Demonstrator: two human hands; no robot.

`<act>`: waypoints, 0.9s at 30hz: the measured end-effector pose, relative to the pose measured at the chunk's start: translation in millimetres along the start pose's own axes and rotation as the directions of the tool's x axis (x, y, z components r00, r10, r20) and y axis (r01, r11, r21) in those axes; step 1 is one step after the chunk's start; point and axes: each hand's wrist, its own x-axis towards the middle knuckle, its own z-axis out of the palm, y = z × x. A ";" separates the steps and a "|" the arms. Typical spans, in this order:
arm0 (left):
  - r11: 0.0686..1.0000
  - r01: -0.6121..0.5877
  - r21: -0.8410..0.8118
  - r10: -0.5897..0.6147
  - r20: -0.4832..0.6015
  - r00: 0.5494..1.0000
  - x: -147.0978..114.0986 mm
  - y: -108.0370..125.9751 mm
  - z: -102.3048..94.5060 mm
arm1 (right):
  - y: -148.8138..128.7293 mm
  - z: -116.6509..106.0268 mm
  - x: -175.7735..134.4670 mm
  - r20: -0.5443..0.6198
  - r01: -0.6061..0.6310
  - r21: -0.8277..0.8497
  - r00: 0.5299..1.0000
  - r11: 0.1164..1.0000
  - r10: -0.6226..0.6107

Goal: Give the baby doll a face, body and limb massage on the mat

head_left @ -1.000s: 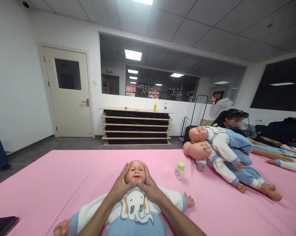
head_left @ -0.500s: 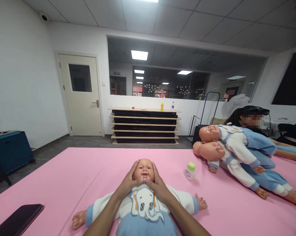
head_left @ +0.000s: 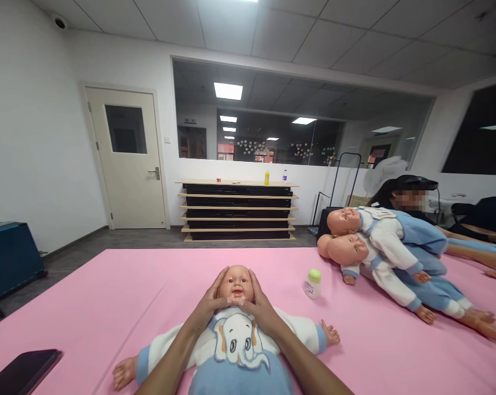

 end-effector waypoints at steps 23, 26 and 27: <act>0.978 -0.050 0.203 0.061 -0.046 0.997 -0.5 3.6 6.6 | 2.3 -0.2 0.9 -0.019 0.016 -0.033 1.000 0.999 -0.017; 0.989 -0.018 0.144 0.024 -0.041 0.999 -0.8 2.2 3.1 | 1.1 -0.3 1.7 -0.027 -0.001 0.003 1.000 1.000 0.001; 0.991 -0.016 0.132 0.021 -0.039 0.999 -0.5 1.2 1.4 | -0.1 -0.7 1.6 -0.029 -0.002 0.010 1.000 1.000 0.002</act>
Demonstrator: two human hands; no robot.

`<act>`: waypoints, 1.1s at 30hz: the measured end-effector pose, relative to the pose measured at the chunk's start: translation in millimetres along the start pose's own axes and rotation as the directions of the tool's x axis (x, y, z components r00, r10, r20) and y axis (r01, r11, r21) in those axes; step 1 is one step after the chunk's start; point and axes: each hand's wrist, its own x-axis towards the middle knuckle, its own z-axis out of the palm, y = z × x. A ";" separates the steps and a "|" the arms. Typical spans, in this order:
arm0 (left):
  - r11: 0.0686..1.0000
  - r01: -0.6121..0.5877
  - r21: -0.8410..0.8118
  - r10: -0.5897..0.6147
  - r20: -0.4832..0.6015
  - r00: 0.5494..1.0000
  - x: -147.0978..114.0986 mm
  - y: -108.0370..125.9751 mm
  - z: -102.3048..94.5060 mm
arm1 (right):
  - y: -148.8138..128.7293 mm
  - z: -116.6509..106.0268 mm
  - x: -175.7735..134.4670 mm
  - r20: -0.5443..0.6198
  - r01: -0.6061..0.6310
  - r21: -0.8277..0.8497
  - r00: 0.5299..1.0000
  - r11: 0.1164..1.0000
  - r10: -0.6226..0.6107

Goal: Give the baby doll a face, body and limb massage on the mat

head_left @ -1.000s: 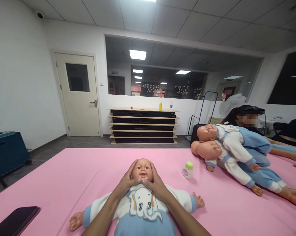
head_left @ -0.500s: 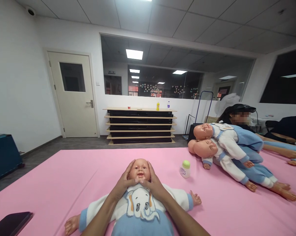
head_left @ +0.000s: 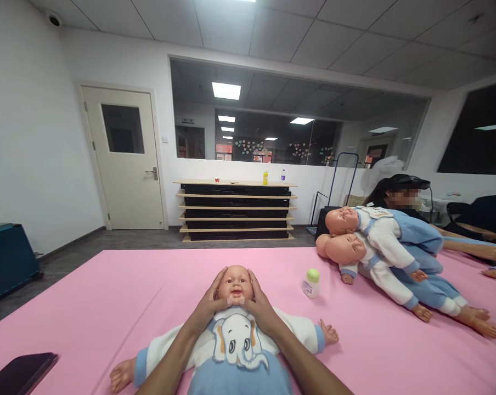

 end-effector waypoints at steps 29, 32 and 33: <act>0.998 -0.051 0.040 0.052 -0.027 0.998 1.8 -0.8 1.0 | 11.1 -4.0 4.9 0.007 0.060 -0.042 0.998 0.997 -0.060; 0.994 -0.064 0.084 0.067 -0.031 0.997 2.9 -3.8 0.9 | 10.5 -3.1 3.8 0.000 0.068 -0.039 0.998 0.997 -0.068; 0.995 -0.062 0.084 0.065 -0.031 0.997 3.0 -4.2 1.0 | 10.1 -2.6 3.7 -0.004 0.067 -0.033 0.998 0.997 -0.067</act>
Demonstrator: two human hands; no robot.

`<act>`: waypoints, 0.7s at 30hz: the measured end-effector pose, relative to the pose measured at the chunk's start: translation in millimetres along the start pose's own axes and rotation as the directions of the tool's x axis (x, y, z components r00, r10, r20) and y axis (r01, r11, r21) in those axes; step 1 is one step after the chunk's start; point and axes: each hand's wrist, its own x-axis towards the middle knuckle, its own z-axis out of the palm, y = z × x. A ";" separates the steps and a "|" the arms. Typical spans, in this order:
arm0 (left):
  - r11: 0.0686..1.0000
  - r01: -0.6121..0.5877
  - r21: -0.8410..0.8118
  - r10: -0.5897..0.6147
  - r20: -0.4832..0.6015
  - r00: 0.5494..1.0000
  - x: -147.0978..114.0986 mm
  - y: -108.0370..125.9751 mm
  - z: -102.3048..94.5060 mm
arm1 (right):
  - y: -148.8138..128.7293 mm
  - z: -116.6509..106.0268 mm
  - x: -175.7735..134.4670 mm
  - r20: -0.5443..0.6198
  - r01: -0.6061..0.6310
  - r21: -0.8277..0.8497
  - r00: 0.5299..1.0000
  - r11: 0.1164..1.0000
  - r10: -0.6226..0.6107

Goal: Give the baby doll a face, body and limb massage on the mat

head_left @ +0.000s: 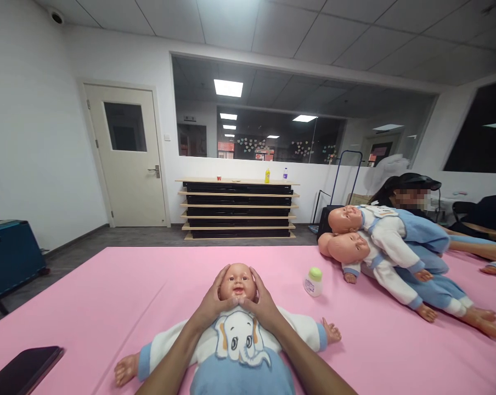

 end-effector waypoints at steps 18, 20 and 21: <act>0.995 0.021 -0.102 -0.018 0.029 0.999 -1.4 3.6 0.7 | -2.6 1.6 -0.3 -0.007 -0.006 -0.051 1.000 0.999 0.006; 0.988 0.043 -0.151 -0.037 0.039 0.999 -1.7 4.5 0.6 | -3.8 0.7 0.0 -0.014 -0.016 -0.048 1.000 0.999 0.015; 0.985 0.048 -0.165 -0.041 0.041 0.998 -1.5 4.2 0.3 | -4.0 0.2 0.3 -0.014 -0.014 -0.049 1.000 0.999 0.014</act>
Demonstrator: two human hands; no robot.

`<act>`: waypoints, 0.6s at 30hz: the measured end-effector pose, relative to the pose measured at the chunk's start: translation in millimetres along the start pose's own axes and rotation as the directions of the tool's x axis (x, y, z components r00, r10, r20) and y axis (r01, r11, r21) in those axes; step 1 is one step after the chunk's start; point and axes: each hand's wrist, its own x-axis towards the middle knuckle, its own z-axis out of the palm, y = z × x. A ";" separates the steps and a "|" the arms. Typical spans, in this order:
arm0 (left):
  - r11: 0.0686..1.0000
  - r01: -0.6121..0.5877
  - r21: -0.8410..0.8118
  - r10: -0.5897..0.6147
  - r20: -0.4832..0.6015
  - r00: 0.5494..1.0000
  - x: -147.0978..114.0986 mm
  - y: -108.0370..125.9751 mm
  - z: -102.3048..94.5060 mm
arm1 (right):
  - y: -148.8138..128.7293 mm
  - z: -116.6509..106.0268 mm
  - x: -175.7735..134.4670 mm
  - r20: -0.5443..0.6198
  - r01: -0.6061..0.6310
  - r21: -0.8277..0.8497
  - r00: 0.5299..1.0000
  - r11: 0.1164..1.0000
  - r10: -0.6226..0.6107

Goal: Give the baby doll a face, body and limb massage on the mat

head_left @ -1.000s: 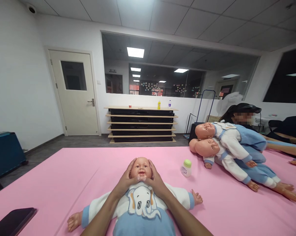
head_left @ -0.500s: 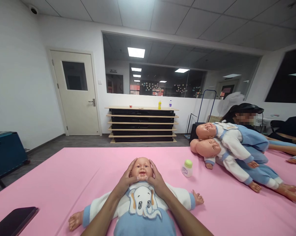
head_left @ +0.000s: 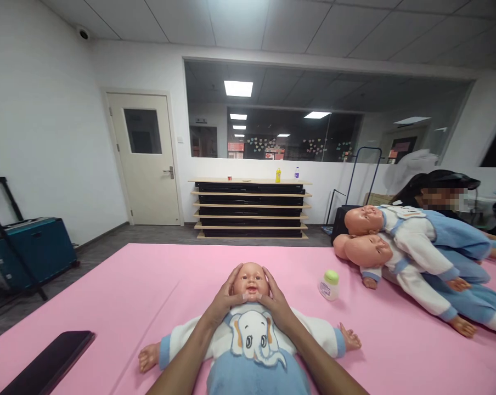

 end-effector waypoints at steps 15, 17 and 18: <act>0.997 -0.011 -0.082 0.012 0.012 1.000 1.6 -0.2 -0.7 | 6.9 -3.9 3.6 0.010 0.019 -0.021 1.000 1.000 -0.019; 0.999 -0.032 -0.027 0.032 -0.012 0.999 1.8 -0.7 0.2 | 8.3 -3.1 3.7 0.011 0.024 -0.035 1.000 0.999 -0.024; 0.999 -0.042 0.013 0.042 -0.022 0.999 1.9 -1.0 0.6 | 8.5 -2.2 3.3 0.010 0.023 -0.049 1.000 0.999 -0.023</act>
